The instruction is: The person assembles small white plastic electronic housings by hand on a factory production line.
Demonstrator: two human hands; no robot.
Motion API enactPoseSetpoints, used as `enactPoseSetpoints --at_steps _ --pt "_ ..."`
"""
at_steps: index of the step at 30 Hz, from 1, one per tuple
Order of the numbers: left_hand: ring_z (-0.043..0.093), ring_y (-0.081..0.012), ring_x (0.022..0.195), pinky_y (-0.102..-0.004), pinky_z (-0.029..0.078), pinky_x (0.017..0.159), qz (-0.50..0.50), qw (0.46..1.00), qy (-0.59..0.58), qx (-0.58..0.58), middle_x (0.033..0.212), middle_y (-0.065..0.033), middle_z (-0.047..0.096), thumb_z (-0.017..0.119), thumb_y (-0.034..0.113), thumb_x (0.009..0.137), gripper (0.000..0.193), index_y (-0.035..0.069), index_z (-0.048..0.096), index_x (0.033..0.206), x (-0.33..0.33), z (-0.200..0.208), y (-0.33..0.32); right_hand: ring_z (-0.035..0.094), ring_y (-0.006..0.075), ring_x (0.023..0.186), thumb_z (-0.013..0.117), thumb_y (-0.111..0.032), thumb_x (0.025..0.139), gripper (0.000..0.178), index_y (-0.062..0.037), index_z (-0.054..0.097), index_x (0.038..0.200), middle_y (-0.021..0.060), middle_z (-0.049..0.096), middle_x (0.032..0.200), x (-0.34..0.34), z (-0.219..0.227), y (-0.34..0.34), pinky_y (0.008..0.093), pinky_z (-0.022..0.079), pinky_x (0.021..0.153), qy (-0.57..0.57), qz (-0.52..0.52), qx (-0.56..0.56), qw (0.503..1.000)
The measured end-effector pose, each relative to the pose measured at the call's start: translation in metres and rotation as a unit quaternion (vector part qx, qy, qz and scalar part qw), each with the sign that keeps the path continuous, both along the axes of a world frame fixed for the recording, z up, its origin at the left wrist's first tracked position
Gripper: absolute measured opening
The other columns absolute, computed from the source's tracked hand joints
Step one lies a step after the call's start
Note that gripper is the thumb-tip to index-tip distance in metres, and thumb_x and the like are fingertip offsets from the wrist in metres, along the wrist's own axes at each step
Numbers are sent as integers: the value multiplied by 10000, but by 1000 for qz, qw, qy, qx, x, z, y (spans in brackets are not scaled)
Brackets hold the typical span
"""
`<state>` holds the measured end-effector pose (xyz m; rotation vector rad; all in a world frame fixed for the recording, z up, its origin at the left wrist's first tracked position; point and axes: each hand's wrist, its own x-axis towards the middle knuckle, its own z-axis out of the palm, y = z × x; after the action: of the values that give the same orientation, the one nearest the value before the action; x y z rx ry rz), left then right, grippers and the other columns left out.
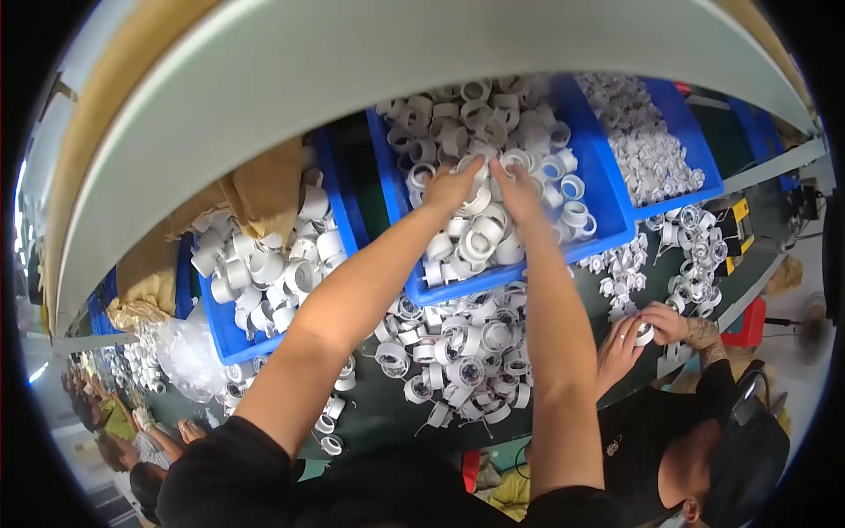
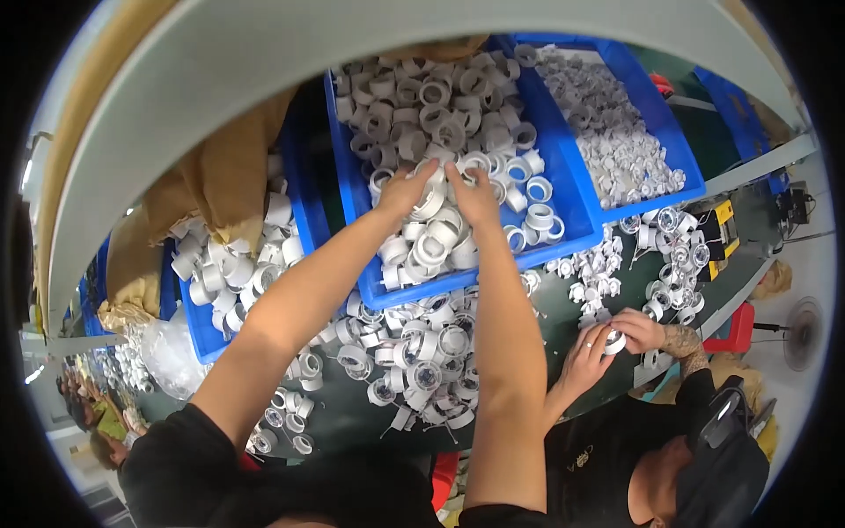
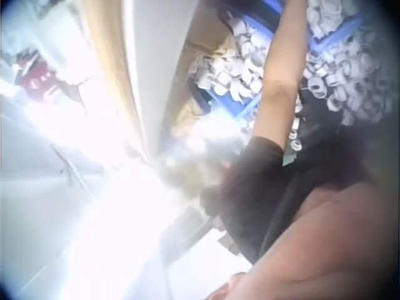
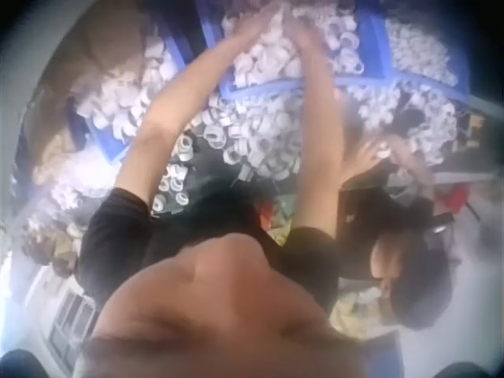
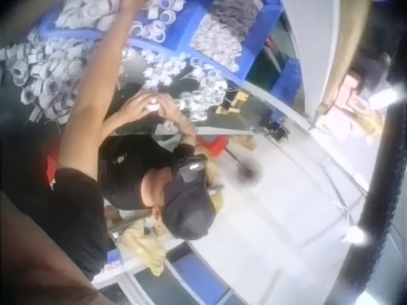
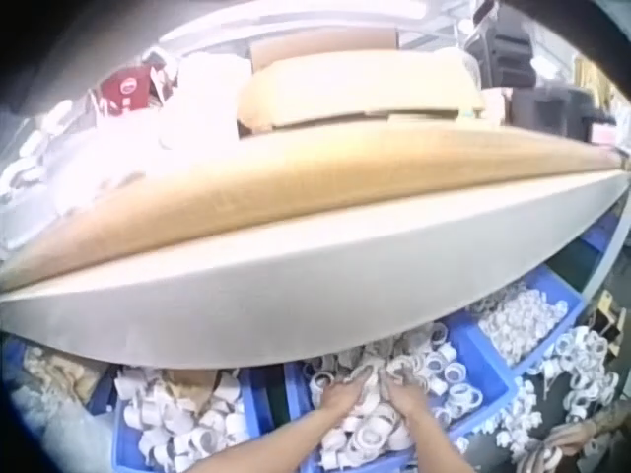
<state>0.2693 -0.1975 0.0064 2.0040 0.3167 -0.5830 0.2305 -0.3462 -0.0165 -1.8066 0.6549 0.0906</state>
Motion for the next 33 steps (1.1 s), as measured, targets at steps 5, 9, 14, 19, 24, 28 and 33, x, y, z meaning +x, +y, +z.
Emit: enactPoseSetpoints --at_steps 5,9,14,19,24,28,33 --pt "474 -346 1305 -366 386 1071 41 995 13 -85 1413 -279 452 629 741 705 975 94 485 1422 -27 3 -25 597 328 1118 722 -554 780 585 -97 655 1138 209 648 1178 -13 -11 0 370 440 961 -70 -119 -25 990" --pt "620 -381 1095 -393 477 966 62 993 -55 -89 1370 -314 440 682 742 661 965 101 535 1367 -44 2 -24 614 305 1062 754 -421 778 426 -124 691 1077 161 675 1131 -27 14 17 366 454 933 -135 -153 -49 978" --pt "610 -398 1081 -438 494 899 52 969 -230 -79 1130 -311 626 695 777 617 952 -58 666 1075 -34 69 9 631 240 993 742 -224 848 405 -24 565 1152 126 639 1083 -28 93 61 372 532 848 -319 -189 142 918" --pt "559 -387 1100 -428 483 900 108 947 -283 -102 1184 -239 531 757 632 646 768 56 671 1147 -127 176 81 662 244 886 686 -210 903 318 -33 541 1124 123 633 1044 -90 162 120 374 565 729 -357 -145 295 874" --pt "522 -401 1132 -435 460 946 143 958 -247 -37 1227 -225 464 765 598 669 703 172 640 1215 -260 165 204 598 178 992 656 -179 940 257 -53 545 1134 72 603 1075 -222 145 251 314 487 849 -282 -157 305 896" --pt "489 -413 1210 -438 451 985 126 984 -126 24 1297 -225 437 737 636 683 744 177 616 1256 -334 108 270 612 218 1036 627 -170 951 240 -53 557 1148 97 608 1138 -304 71 311 362 507 897 -146 -146 375 904" --pt "473 -450 1262 -459 418 1043 132 987 -60 64 1419 -276 367 701 641 717 797 154 573 1335 -353 49 302 577 201 1130 621 -248 964 319 -51 570 1210 104 599 1241 -316 8 346 328 486 940 -74 -107 346 929"
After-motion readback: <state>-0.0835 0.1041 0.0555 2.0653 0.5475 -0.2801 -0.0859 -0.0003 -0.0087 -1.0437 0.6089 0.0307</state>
